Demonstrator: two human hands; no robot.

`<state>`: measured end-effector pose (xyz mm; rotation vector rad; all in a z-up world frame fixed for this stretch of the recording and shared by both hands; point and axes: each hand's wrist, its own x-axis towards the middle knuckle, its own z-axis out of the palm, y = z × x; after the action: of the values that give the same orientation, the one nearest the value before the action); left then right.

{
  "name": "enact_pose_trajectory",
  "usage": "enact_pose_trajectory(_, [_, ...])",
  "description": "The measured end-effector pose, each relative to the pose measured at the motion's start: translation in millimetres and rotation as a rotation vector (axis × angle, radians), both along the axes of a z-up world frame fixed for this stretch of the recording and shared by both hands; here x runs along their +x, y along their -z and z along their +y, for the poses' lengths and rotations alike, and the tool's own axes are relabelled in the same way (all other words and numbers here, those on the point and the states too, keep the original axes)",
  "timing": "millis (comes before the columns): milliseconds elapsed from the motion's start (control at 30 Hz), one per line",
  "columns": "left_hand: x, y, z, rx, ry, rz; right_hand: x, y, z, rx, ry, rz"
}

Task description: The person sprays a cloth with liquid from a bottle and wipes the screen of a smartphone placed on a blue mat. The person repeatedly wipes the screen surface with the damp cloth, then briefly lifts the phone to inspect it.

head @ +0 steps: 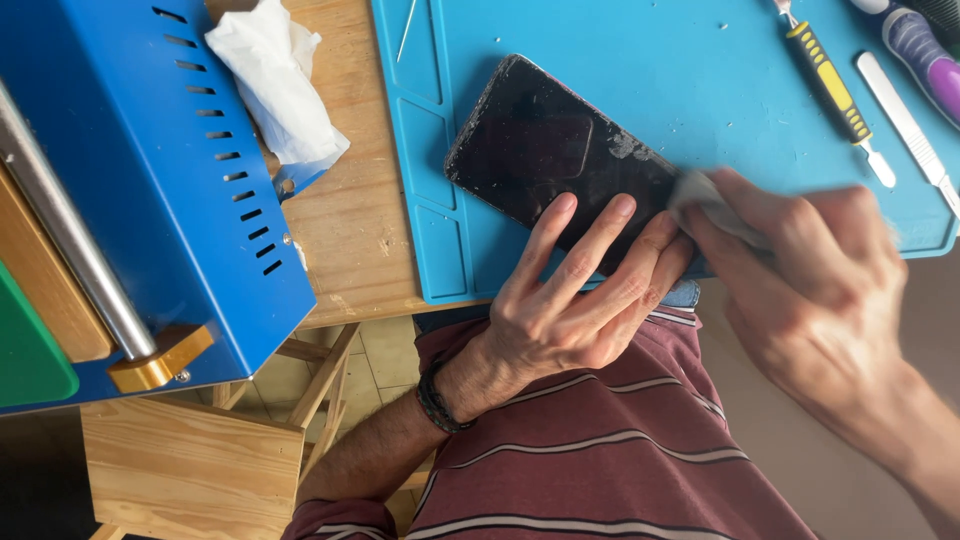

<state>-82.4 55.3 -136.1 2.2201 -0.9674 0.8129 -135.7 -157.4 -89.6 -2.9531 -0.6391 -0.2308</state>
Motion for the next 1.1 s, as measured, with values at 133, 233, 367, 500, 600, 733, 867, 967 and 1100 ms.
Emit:
enact_pose_trajectory(133, [0.2, 1.0, 0.0, 0.003, 0.015, 0.013, -11.4, 3.3, -4.0, 0.006, -0.003, 0.007])
enact_pose_trajectory(233, [-0.2, 4.2, -3.6, -0.026, -0.043, -0.01, -21.9, 3.0, -8.8, -0.076, 0.081, 0.026])
enact_pose_trajectory(367, [0.7, -1.8, -0.4, -0.001, 0.01, 0.014, -2.3, 2.7, 10.0, 0.037, 0.026, -0.032])
enact_pose_trajectory(500, [-1.1, 6.9, -4.3, -0.022, -0.03, -0.021, -36.8, 8.3, -11.6, -0.068, 0.091, -0.022])
enact_pose_trajectory(600, [-0.9, 0.7, 0.4, 0.016, 0.01, 0.006, 9.9, 2.2, 21.7, 0.09, 0.044, -0.075])
enact_pose_trajectory(733, [0.6, 0.8, -2.8, -0.034, 0.014, -0.003, -17.1, 0.9, 9.8, 0.033, 0.079, -0.011])
enact_pose_trajectory(867, [-0.2, 3.2, -1.2, -0.021, 0.011, -0.011, -3.1, 6.3, 20.8, 0.059, 0.082, -0.057])
enact_pose_trajectory(967, [-0.4, -0.4, -0.9, -0.012, 0.048, 0.006, 5.5, -1.0, 25.3, 0.136, 0.058, -0.041])
enact_pose_trajectory(1100, [-0.9, 7.5, -6.6, -0.033, -0.026, -0.04, -29.2, 0.7, 2.2, 0.108, 0.119, 0.021])
